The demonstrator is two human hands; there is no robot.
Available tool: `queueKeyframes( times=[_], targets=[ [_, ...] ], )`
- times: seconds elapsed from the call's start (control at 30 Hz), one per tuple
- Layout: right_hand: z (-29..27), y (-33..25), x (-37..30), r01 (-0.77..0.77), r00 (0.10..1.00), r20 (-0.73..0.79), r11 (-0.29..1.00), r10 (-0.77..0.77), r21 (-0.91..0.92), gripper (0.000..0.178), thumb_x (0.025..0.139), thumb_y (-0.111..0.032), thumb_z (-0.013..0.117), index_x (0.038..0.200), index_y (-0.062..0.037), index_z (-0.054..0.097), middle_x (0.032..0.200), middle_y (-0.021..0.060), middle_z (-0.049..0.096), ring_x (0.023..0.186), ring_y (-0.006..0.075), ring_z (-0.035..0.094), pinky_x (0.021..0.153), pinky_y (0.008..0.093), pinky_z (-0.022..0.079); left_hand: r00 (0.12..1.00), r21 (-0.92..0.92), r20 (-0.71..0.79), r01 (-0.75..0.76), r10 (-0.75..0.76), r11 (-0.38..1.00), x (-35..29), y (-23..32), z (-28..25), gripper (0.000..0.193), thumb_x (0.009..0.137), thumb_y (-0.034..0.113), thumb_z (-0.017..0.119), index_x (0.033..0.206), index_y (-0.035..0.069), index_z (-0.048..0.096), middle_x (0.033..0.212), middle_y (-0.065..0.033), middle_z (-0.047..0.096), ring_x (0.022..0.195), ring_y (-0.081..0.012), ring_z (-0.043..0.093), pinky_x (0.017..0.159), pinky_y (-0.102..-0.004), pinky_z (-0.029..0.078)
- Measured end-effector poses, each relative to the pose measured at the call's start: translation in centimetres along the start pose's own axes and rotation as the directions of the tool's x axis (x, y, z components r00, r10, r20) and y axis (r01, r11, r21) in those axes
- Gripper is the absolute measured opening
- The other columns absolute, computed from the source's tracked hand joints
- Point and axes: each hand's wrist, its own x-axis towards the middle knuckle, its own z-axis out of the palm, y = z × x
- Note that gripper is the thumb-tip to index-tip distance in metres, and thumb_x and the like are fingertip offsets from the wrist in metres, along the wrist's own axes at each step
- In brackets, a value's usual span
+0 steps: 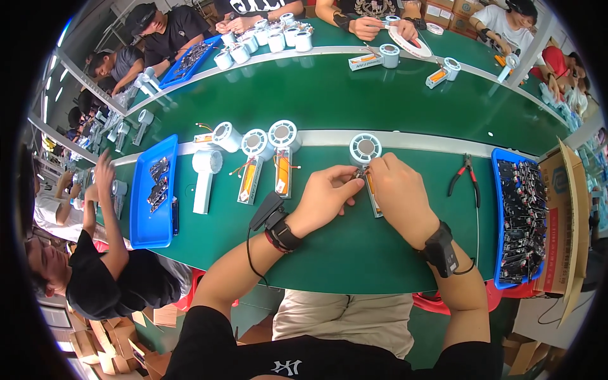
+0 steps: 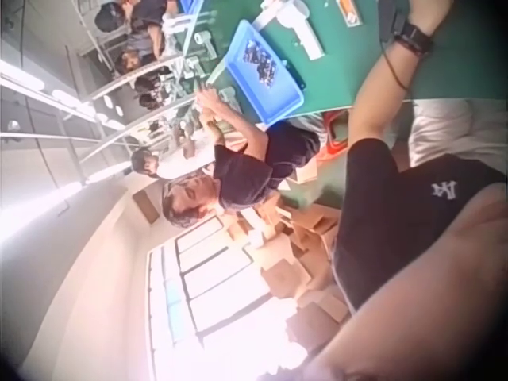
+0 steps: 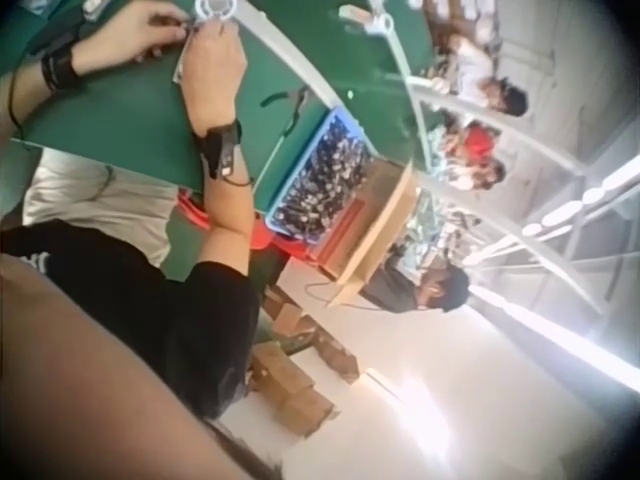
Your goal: The person picks up a circuit board from a tray and connects the battery and motor wires to it by hand. They then fit the circuit board into the handle of the handheld fan and place the unit back onto the table.
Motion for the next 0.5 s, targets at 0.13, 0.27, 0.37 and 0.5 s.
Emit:
queueKeyframes(
  times=[0.13,0.27,0.37,0.5],
  targets=[
    [-0.8,-0.9,-0.4,0.004,0.999,0.051,0.999,-0.003,-0.033,0.017,0.088,-0.003,0.067,0.105,-0.003,0.067,0.099,0.0115,0.061,0.079,0.0332,0.067,0.066,0.0415,0.055,1.0,0.045,0.006,0.001,-0.002,0.999,-0.2,0.1,0.0,0.041,0.097,0.019,0.07,0.128,-0.007,0.062,0.098,-0.0084,0.072,0.07,-0.0099,0.066,0.049,-0.0235,0.049],
    [-2.2,-1.5,0.0,-0.042,0.985,0.165,0.997,0.051,-0.058,0.025,0.086,-0.003,0.068,0.111,-0.0045,0.068,0.103,0.0104,0.061,0.082,0.0344,0.067,0.067,0.0419,0.056,1.0,0.062,0.005,-0.005,0.004,0.998,0.0,0.0,-0.1,0.041,0.097,0.019,0.071,0.128,-0.006,0.062,0.097,-0.008,0.072,0.07,-0.0098,0.066,0.048,-0.0238,0.049],
    [-2.6,-1.1,0.2,-0.073,0.972,0.221,0.995,0.085,-0.063,0.028,0.085,-0.003,0.068,0.113,-0.0056,0.068,0.104,0.01,0.061,0.082,0.0348,0.067,0.068,0.0421,0.056,1.0,0.069,0.003,-0.002,0.002,0.998,-0.1,0.5,-0.1,0.041,0.096,0.018,0.07,0.129,-0.006,0.062,0.097,-0.0081,0.072,0.07,-0.0099,0.066,0.049,-0.0236,0.049],
    [-1.6,0.1,0.3,-0.077,0.977,0.197,0.996,0.083,-0.033,0.027,0.086,-0.005,0.068,0.113,-0.0068,0.068,0.1,0.0102,0.063,0.081,0.0348,0.067,0.066,0.0426,0.056,0.999,0.05,0.016,-0.033,0.032,0.998,0.1,0.1,-0.2,0.041,0.096,0.016,0.07,0.129,-0.007,0.062,0.096,-0.0082,0.072,0.069,-0.0097,0.065,0.05,-0.0233,0.05]
  ],
)
